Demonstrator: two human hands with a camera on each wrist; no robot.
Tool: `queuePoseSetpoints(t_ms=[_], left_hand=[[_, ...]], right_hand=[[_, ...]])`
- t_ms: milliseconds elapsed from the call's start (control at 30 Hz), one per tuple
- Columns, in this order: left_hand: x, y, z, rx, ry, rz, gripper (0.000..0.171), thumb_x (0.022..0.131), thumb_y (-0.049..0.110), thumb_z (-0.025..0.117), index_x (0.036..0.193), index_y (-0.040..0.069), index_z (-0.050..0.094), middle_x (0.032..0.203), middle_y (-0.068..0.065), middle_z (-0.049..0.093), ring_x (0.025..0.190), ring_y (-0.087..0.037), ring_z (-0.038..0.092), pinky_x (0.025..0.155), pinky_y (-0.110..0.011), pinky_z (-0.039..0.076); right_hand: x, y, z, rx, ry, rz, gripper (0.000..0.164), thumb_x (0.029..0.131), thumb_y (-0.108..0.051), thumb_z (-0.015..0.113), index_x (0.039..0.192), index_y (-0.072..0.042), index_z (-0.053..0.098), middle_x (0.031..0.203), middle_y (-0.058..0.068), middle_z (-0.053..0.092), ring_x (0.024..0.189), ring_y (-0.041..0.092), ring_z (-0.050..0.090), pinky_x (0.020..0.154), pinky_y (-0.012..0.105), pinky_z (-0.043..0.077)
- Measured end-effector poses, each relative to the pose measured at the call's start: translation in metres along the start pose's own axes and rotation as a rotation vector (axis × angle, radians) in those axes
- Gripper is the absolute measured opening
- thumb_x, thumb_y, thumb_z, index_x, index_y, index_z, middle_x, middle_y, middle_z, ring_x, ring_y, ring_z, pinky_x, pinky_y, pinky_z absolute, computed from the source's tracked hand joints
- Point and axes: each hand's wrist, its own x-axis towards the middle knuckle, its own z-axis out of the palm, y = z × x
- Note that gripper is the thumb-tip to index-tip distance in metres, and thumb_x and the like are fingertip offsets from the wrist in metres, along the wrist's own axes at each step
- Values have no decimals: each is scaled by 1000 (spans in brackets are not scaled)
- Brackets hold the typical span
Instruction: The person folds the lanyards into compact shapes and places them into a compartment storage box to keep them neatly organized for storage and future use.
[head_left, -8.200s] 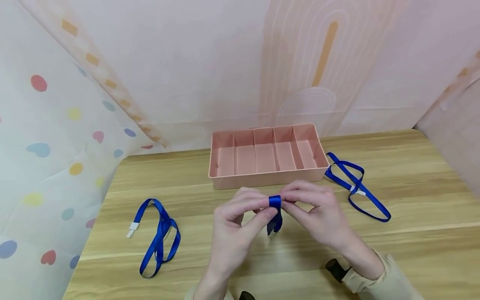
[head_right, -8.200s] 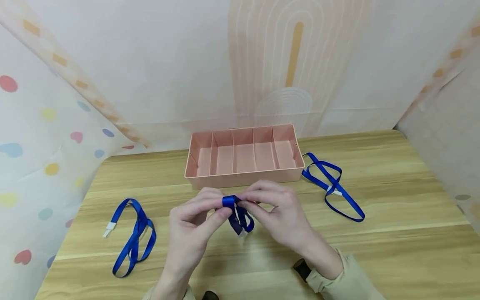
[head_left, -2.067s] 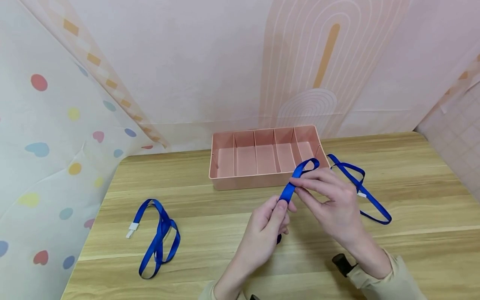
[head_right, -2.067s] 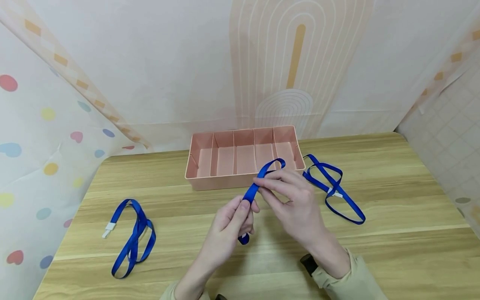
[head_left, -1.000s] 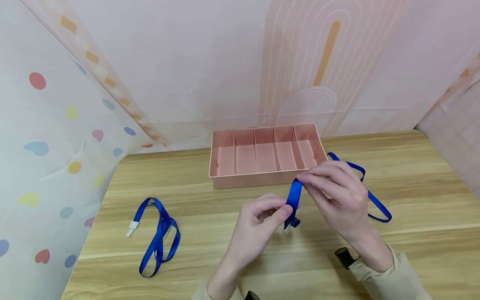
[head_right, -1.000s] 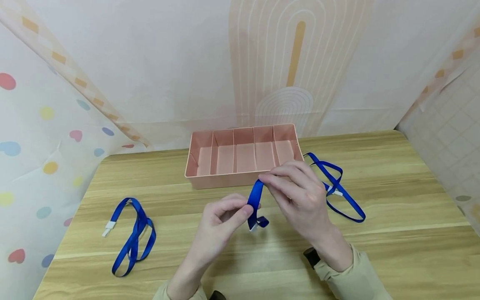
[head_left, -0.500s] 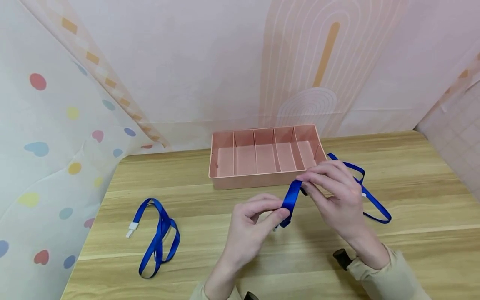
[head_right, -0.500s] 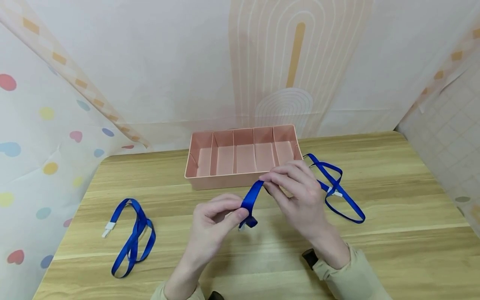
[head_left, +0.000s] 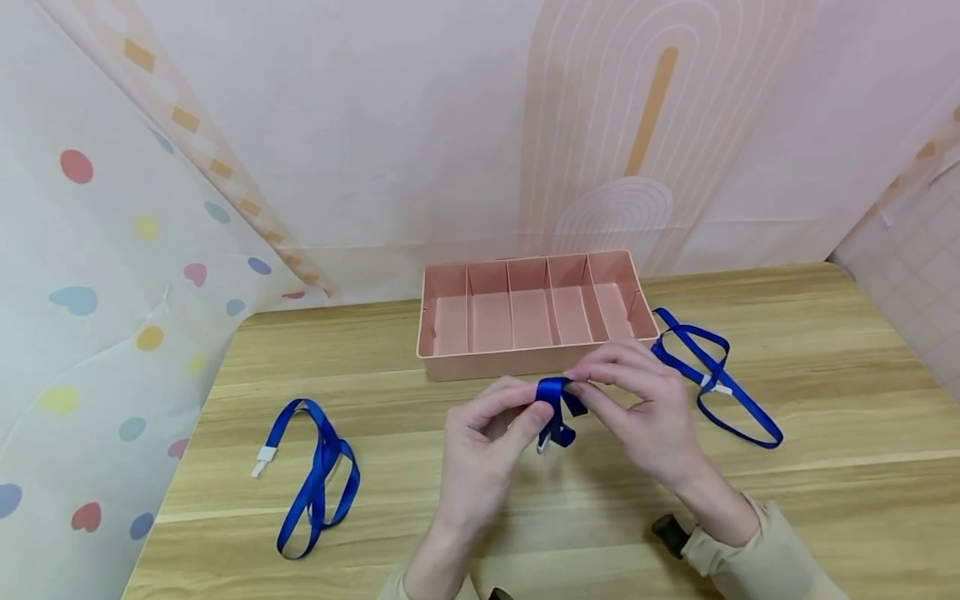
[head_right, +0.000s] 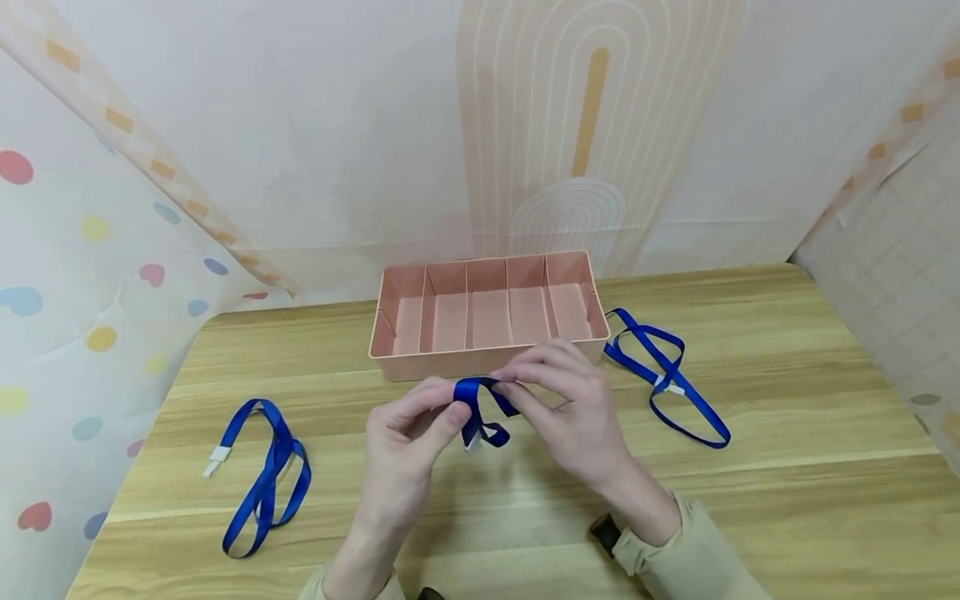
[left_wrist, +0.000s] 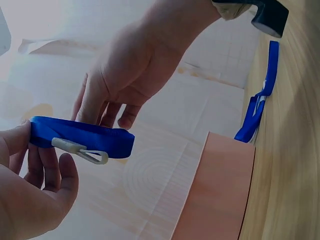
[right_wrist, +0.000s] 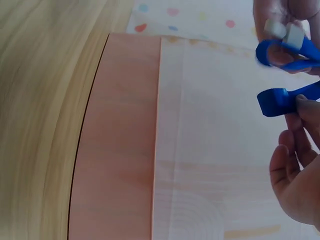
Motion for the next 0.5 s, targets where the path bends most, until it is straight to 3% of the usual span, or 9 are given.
queuePoseSetpoints(t_ms=[33, 100, 167, 267, 500], left_hand=[[0, 0, -1, -11, -2, 5, 22, 94, 2, 75, 104, -18, 70, 99, 15, 75, 92, -2, 70, 83, -17, 59], [0, 0, -1, -33, -3, 14, 10, 94, 2, 75, 102, -2, 79, 100, 14, 75, 92, -2, 70, 83, -17, 59], [0, 0, -1, -45, 8, 21, 14, 94, 2, 76, 101, 12, 82, 100, 14, 75, 91, -3, 70, 83, -17, 59], [0, 0, -2, -44, 32, 47, 30, 95, 1, 74, 102, 29, 82, 99, 14, 75, 89, -2, 70, 82, -16, 58], [1, 0, -3, -23, 66, 58, 31, 96, 4, 73, 100, 34, 80, 95, 15, 74, 86, -2, 68, 81, -16, 57]], right_hand=[[0, -1, 1, 9, -5, 11, 3, 91, -3, 80, 93, -1, 80, 90, 12, 75, 96, 5, 66, 84, 16, 52], [-1, -4, 2, 17, -10, 35, 14, 83, 9, 82, 92, -2, 80, 89, 12, 75, 94, 5, 65, 81, 16, 53], [-1, -7, 4, 17, -18, 54, 21, 79, 14, 82, 91, -3, 80, 88, 11, 75, 91, 4, 64, 78, 17, 53], [-3, -10, 6, 18, -32, 76, 16, 81, 10, 83, 91, -3, 80, 88, 11, 75, 88, 3, 62, 75, 17, 51], [-5, -13, 8, -2, -84, 126, 22, 79, 13, 82, 89, -6, 80, 87, 7, 76, 85, 3, 64, 73, 19, 52]])
